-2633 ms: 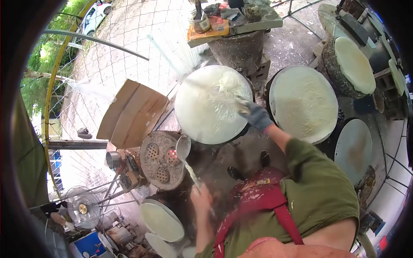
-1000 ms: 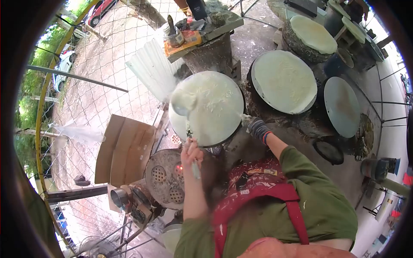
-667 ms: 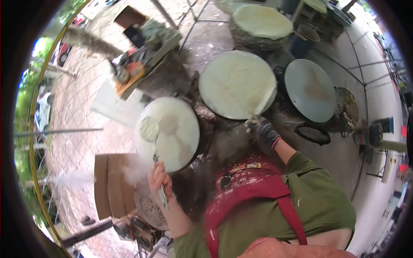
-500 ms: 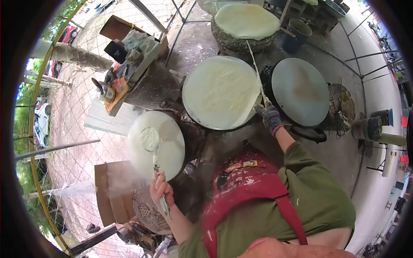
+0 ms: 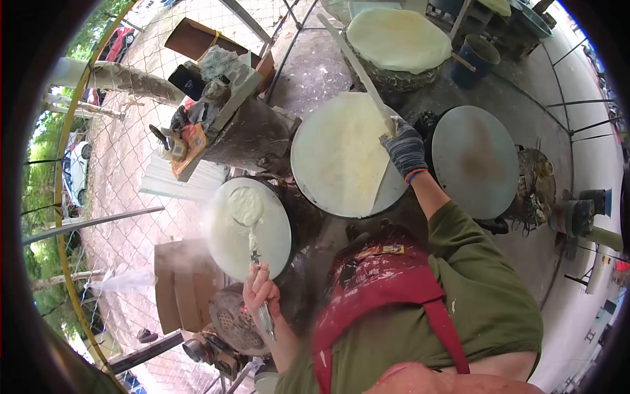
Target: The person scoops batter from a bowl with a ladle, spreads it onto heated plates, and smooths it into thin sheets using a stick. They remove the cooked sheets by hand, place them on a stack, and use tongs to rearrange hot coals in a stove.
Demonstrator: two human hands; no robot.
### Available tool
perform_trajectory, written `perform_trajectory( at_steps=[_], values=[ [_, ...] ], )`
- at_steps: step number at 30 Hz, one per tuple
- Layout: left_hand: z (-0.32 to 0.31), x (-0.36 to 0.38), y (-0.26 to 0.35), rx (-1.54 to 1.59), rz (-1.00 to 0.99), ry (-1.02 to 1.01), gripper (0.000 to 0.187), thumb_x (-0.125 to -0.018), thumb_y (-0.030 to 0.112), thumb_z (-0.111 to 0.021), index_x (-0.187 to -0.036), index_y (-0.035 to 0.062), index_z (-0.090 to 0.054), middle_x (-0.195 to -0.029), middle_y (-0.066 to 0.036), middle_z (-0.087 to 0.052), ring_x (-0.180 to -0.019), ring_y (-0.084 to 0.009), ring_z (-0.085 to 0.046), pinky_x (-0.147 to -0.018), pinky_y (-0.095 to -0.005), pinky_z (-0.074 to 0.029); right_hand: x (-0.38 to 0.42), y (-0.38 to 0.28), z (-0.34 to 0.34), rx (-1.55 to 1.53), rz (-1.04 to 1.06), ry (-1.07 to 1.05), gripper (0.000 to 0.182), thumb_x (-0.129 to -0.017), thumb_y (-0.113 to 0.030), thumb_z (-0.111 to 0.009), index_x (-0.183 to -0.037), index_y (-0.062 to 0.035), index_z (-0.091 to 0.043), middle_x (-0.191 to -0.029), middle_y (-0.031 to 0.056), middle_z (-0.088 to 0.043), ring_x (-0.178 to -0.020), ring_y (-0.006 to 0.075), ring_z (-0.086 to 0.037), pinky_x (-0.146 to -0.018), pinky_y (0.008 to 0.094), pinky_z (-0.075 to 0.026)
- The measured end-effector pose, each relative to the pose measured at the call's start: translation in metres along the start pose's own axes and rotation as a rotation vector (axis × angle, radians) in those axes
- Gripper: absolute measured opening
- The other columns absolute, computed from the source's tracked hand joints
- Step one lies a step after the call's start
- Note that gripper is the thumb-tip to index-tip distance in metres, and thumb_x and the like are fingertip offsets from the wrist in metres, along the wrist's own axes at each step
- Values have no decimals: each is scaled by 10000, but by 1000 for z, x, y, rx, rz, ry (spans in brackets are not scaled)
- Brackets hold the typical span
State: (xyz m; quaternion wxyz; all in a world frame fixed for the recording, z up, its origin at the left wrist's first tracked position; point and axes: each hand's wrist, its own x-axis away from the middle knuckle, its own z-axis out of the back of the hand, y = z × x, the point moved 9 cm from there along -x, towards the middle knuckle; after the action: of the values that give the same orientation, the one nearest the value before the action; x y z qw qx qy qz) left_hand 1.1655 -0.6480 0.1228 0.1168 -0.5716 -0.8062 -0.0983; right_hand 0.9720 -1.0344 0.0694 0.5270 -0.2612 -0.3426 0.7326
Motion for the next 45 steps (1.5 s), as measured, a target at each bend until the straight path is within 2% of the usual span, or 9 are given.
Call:
perform_trajectory(
  at_steps=[10,14,17,18,22,34,36,39,45],
  values=[
    [21,-4,40,-24,-43,-9,419,-982,245,-241,-1092,-126,-403,-592,0,-391,-372,-86,-411,-479,-247,-340,-163,-86,116,-464,202,-113,352,-648,-92,-731,-976,-33,-617,-810,41,-628,-685,150,-560,-628,296,-474],
    [31,9,28,-45,-144,2,426,-982,245,-243,-1116,-125,-404,-624,-17,-417,-383,-94,-423,-473,-245,-350,-265,-162,194,837,571,172,383,-720,-184,-669,-1069,-59,-575,-953,124,-631,-804,233,-612,-744,328,-477],
    [26,21,0,-46,-265,38,411,-982,245,-243,-1104,-119,-389,-611,-11,-416,-377,-86,-419,-421,-237,-285,-246,-229,191,950,1057,462,320,-778,-220,-563,-1060,-68,-566,-937,180,-608,-831,307,-600,-731,366,-478],
    [24,25,-14,-32,-297,30,407,-982,248,-242,-1098,-115,-384,-605,-6,-412,-377,-83,-416,-417,-236,-272,-206,-253,174,894,833,259,287,-823,-232,-460,-1041,-80,-568,-914,170,-609,-833,316,-596,-723,395,-474],
    [15,51,-74,47,-466,59,388,-984,254,-229,-1061,-99,-371,-582,14,-378,-387,-66,-412,-405,-234,-226,-247,-140,80,707,1266,389,287,-840,-148,-403,-1061,-124,-584,-1010,112,-621,-864,283,-613,-726,387,-502],
    [12,150,-193,245,-797,54,305,-968,211,-222,-991,-34,-400,-560,15,-403,-356,-64,-384,-332,-214,-232,-286,66,-50,783,844,-50,242,-762,-157,-477,-950,-82,-610,-898,134,-611,-834,317,-593,-743,422,-473],
    [30,192,-212,354,-961,32,278,-960,161,-213,-992,-43,-399,-570,-13,-446,-359,-89,-415,-310,-208,-286,-262,71,-40,500,1091,105,347,-774,-155,-457,-1052,2,-593,-1062,232,-576,-1016,364,-532,-923,392,-406],
    [37,232,-243,265,-1052,173,289,-963,160,-276,-1023,-80,-425,-530,31,-400,-329,-35,-395,-228,-213,-215,-190,20,-29,673,782,-280,378,-813,-228,-489,-1102,4,-563,-1087,213,-573,-1025,351,-526,-916,377,-407],
    [92,353,-347,464,-1394,183,316,-971,128,-279,-1040,-163,-382,-563,-12,-384,-277,-51,-337,-247,-202,-218,25,95,-143,677,981,-631,490,-893,-270,-490,-1318,-49,-387,-1295,127,-468,-1152,243,-485,-959,300,-371]
  ],
)
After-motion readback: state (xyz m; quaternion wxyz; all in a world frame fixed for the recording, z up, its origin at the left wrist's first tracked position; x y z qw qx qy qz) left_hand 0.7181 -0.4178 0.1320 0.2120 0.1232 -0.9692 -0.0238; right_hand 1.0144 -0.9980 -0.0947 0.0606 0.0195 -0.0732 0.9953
